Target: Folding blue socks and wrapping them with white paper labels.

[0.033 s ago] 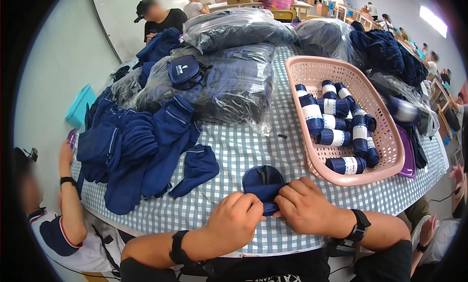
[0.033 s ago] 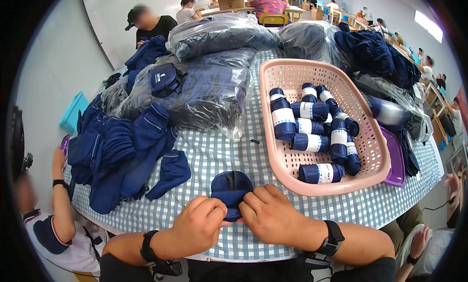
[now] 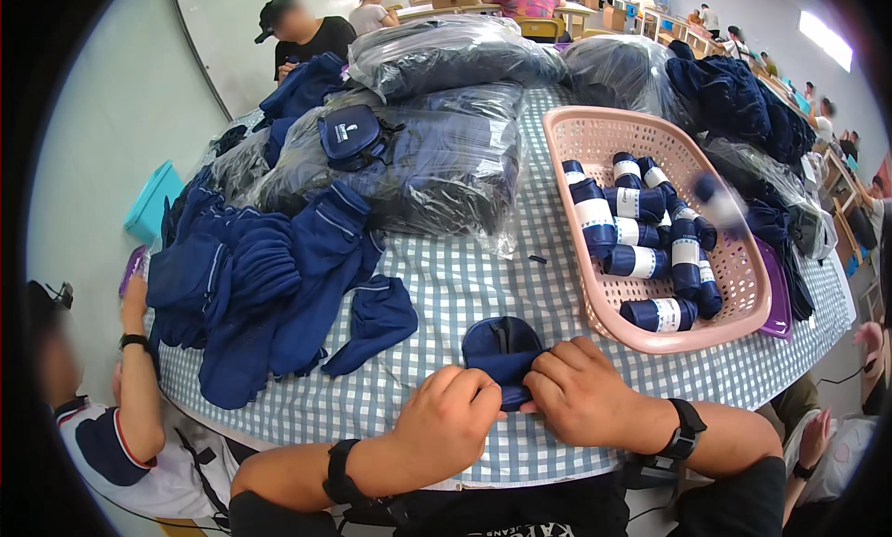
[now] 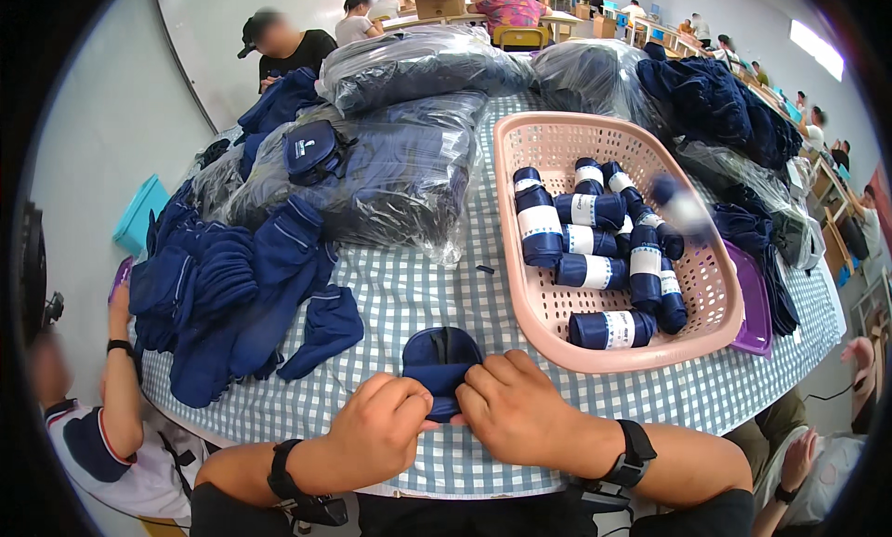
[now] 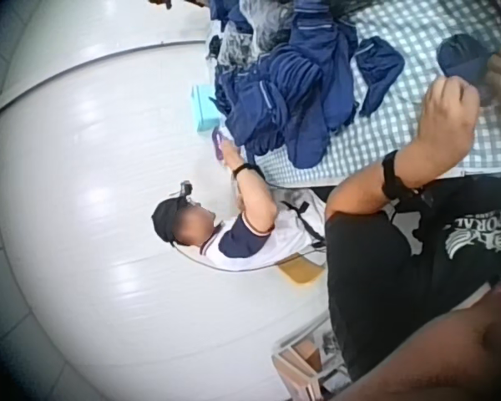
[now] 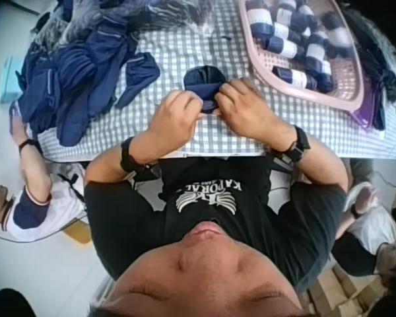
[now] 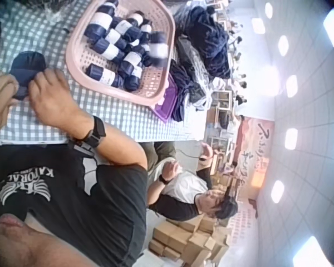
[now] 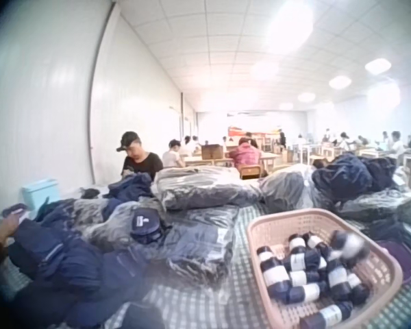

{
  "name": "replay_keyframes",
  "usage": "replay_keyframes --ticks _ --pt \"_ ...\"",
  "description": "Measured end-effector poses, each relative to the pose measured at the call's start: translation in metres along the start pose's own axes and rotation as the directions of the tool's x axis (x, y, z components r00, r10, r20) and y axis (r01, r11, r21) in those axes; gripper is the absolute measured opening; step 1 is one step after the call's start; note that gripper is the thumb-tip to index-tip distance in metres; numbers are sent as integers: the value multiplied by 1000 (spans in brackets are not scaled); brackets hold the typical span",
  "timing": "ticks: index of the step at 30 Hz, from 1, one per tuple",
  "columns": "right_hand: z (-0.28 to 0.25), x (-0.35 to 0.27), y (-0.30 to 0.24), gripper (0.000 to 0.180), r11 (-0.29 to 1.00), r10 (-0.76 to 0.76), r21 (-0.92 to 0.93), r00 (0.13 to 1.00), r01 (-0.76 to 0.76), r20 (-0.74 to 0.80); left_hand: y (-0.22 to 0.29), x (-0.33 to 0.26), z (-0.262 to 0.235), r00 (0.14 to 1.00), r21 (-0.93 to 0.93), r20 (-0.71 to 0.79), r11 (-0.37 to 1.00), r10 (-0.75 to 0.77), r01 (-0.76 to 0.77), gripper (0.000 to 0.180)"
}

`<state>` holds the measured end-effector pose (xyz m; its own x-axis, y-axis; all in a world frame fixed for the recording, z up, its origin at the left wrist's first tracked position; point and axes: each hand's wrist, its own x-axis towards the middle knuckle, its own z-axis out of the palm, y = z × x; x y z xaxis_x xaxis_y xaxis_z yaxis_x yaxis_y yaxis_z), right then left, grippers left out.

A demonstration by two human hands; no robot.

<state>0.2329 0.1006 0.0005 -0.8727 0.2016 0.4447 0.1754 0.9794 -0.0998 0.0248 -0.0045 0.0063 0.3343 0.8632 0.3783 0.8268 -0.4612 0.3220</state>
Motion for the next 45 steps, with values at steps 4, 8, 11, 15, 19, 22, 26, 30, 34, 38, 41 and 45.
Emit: replay_keyframes --ticks 4,8,11,15,19,22,26,30,34,38,41,45 --pt "3 -2 -3 20 992 101 77 995 -100 -8 1 -1 2 1000 -26 -2 999 -31 31 21" --pt "6 -3 -7 15 985 164 60 985 -161 -51 0 -3 3 999 -57 -37 998 -36 34 21" --pt "10 -5 -7 13 981 193 51 979 -190 -61 0 -2 1 998 -72 0 995 -64 64 20" --pt "10 -3 -9 10 974 220 55 974 -218 -45 1 -2 -2 995 -82 54 993 -85 90 19" --pt "11 -4 -11 8 954 286 104 957 -280 -45 -4 4 -7 990 -100 117 991 -81 93 15" --pt "10 -2 -11 15 961 265 113 958 -253 -107 -6 7 -9 986 -98 145 990 -88 103 10" --pt "0 -5 -3 30 999 38 42 991 -33 -126 -7 7 -9 979 -100 168 986 -115 133 9" --pt "-11 -4 -8 34 1000 -24 -11 994 23 -105 -11 6 -5 980 -138 145 978 -138 159 9" --pt "-10 -4 -4 39 997 -53 -57 997 50 -60 -14 8 -6 971 -204 166 957 -175 207 8" --pt "-6 -5 -3 43 997 -72 -24 992 70 -102 -9 8 -12 959 -240 190 937 -212 255 8" --pt "-9 -6 -8 40 998 -65 20 994 66 -84 -9 5 -12 922 -255 290 908 -257 333 7" --pt "-13 -6 -11 38 998 -38 57 998 42 -56 -7 2 -13 940 -335 258 892 -223 304 15"
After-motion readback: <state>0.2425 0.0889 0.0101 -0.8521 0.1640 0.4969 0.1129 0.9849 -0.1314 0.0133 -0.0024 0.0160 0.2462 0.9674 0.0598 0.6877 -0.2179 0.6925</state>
